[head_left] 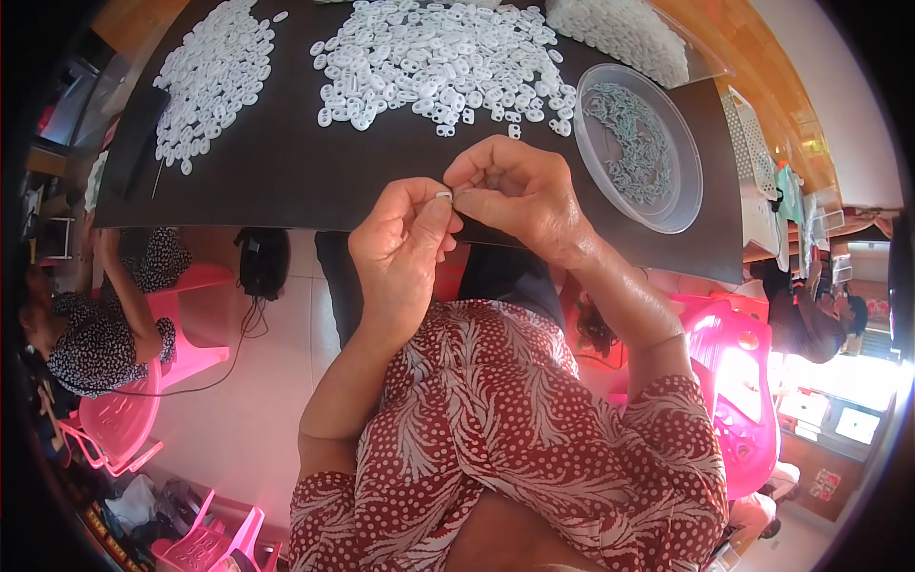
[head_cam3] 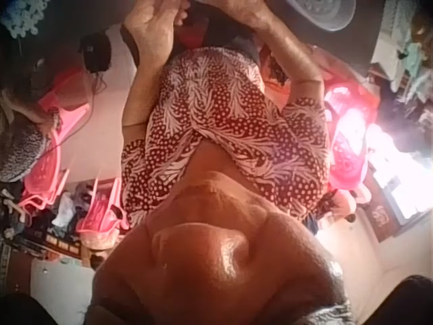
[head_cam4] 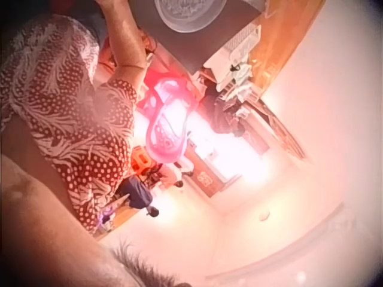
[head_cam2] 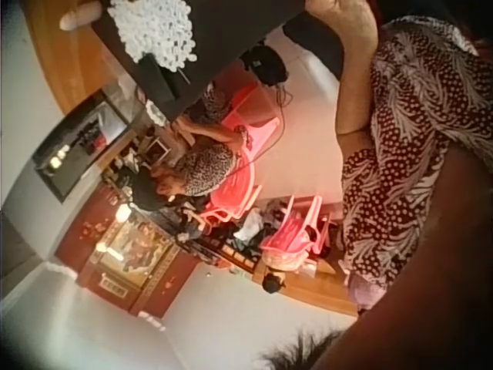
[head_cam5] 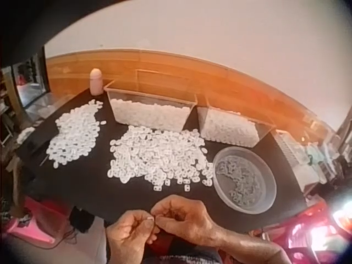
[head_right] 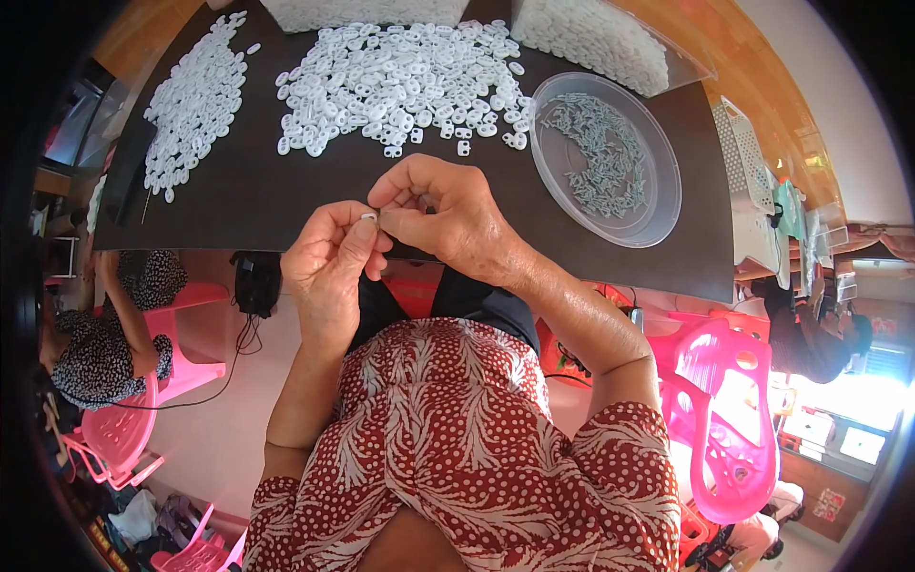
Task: Manual assembly of small white plastic components by inserting small metal rings into them at a workbench.
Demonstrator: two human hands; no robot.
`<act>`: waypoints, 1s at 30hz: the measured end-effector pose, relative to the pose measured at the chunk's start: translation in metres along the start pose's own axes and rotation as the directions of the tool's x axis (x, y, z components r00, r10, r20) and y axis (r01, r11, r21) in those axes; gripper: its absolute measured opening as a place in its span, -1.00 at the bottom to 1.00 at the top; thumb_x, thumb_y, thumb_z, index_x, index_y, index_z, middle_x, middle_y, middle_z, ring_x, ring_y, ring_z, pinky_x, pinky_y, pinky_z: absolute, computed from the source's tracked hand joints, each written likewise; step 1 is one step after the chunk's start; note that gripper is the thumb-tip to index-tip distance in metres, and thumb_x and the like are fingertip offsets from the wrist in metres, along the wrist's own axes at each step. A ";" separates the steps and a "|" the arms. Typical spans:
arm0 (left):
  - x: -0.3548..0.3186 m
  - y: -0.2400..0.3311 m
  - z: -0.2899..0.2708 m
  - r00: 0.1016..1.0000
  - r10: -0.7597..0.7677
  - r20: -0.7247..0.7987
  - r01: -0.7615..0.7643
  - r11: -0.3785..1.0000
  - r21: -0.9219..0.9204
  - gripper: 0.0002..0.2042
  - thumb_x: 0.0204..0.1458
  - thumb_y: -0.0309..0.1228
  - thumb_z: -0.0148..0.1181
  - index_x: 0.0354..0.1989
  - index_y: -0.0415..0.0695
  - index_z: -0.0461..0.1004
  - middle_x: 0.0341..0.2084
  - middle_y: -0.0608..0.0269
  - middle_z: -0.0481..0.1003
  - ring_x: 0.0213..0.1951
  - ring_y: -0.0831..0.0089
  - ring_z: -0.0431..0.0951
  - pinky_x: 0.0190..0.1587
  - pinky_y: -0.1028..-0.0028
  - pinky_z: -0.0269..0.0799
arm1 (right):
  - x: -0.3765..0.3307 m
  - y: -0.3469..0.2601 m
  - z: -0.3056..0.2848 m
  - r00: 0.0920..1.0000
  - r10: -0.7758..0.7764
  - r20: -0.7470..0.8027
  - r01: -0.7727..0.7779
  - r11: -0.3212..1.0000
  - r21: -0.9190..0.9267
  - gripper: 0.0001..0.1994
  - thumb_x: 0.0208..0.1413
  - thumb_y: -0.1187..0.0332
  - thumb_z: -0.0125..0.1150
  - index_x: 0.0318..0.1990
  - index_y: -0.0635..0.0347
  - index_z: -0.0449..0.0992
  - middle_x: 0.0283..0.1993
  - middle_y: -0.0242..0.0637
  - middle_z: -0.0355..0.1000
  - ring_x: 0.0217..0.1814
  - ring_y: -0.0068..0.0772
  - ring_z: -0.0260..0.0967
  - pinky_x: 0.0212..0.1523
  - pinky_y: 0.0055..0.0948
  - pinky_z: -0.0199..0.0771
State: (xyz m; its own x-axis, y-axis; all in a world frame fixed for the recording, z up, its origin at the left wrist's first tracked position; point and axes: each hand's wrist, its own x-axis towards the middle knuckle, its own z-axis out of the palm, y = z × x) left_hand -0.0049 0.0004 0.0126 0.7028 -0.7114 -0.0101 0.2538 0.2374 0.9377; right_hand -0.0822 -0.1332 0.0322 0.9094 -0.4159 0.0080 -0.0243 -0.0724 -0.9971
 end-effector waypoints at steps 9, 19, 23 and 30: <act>0.001 -0.010 -0.003 0.993 0.076 -0.085 -0.074 0.997 0.030 -0.92 0.14 -0.49 0.06 -0.32 -0.25 0.42 -0.54 0.37 0.43 -0.55 0.73 0.33 -0.50 0.73 0.26 | 0.002 0.003 0.015 0.998 0.029 -0.059 -0.025 0.997 0.072 -0.87 0.01 0.52 0.16 -0.28 0.37 0.43 -0.45 -0.35 0.44 -0.41 -0.70 0.37 -0.41 -0.65 0.38; 0.011 -0.012 -0.018 0.994 0.004 -0.111 -0.021 0.988 -0.150 -0.90 0.11 -0.49 0.08 -0.31 -0.29 0.43 -0.55 0.21 0.48 -0.58 0.60 0.40 -0.53 0.65 0.32 | 0.028 0.007 0.002 0.981 -0.178 -0.073 0.148 0.941 -0.304 -0.93 -0.01 0.47 0.15 -0.40 0.30 0.49 -0.40 -0.29 0.48 -0.32 -0.56 0.42 -0.27 -0.54 0.40; 0.014 -0.010 -0.020 0.988 -0.001 -0.156 -0.024 0.988 -0.154 -0.90 0.10 -0.50 0.09 -0.32 -0.31 0.43 -0.55 0.16 0.49 -0.60 0.57 0.41 -0.55 0.63 0.32 | 0.068 0.019 -0.011 0.821 -0.571 0.004 0.380 0.540 -0.751 -0.94 -0.09 0.44 0.19 -0.44 0.21 0.53 -0.45 -0.19 0.44 -0.32 -0.17 0.38 -0.30 -0.28 0.36; 0.017 -0.009 -0.024 0.986 0.007 -0.168 -0.038 0.982 -0.187 -0.90 0.09 -0.51 0.10 -0.33 -0.31 0.43 -0.56 0.16 0.49 -0.62 0.57 0.40 -0.56 0.63 0.32 | 0.095 0.037 -0.007 0.753 -0.596 0.280 0.408 0.088 -0.909 -0.96 -0.29 0.51 0.17 -0.59 0.20 0.44 -0.53 -0.18 0.30 -0.35 -0.15 0.25 -0.33 -0.26 0.29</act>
State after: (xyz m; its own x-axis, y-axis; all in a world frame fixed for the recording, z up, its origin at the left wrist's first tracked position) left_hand 0.0204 0.0024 -0.0046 0.8061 -0.5886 -0.0621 0.3463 0.3839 0.8560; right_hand 0.0009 -0.1815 -0.0030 0.8150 -0.0163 0.5793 -0.0090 -0.9998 -0.0155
